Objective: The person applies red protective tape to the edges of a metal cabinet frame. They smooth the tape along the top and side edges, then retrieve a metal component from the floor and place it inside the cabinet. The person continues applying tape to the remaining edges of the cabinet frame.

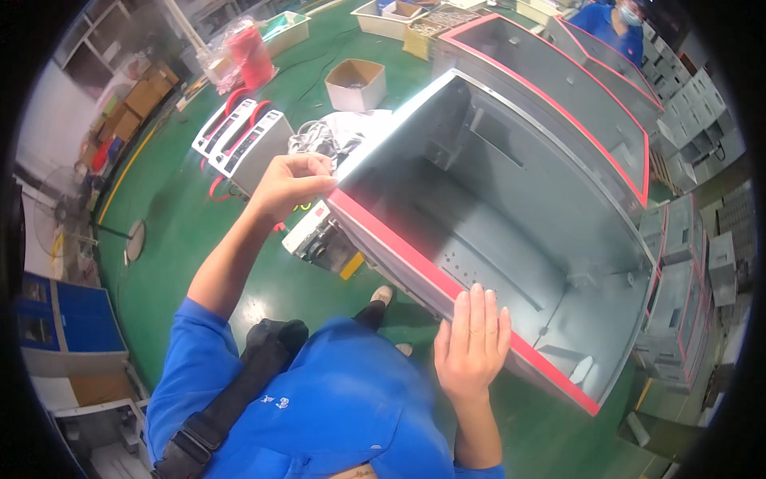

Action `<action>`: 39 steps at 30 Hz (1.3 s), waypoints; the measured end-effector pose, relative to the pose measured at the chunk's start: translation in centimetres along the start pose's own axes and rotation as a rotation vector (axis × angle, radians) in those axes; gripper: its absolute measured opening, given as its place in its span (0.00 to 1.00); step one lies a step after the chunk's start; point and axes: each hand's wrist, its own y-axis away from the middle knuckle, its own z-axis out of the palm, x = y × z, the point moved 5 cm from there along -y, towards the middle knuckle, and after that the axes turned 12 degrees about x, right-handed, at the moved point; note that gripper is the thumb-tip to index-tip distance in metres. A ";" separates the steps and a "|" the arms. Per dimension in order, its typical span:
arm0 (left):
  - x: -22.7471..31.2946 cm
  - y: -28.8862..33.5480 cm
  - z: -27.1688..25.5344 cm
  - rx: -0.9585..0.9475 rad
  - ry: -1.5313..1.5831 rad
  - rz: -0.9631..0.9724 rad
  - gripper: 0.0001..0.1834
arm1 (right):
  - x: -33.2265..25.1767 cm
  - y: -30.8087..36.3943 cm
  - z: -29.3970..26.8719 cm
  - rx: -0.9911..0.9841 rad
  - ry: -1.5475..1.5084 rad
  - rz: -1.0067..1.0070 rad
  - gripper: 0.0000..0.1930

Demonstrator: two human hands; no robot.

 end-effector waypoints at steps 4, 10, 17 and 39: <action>0.4 0.4 -0.1 0.027 0.013 -0.053 0.05 | -0.2 0.2 0.1 0.008 0.008 -0.004 0.21; -0.1 0.1 0.0 -0.005 0.097 -0.062 0.05 | -0.3 0.2 0.0 0.015 0.013 0.001 0.21; -0.1 0.1 -0.1 -0.008 0.054 -0.018 0.06 | -0.4 0.0 0.1 0.021 0.019 -0.001 0.21; -0.4 0.6 -0.1 0.009 -0.010 0.011 0.08 | -0.3 0.3 0.1 0.066 0.045 -0.002 0.19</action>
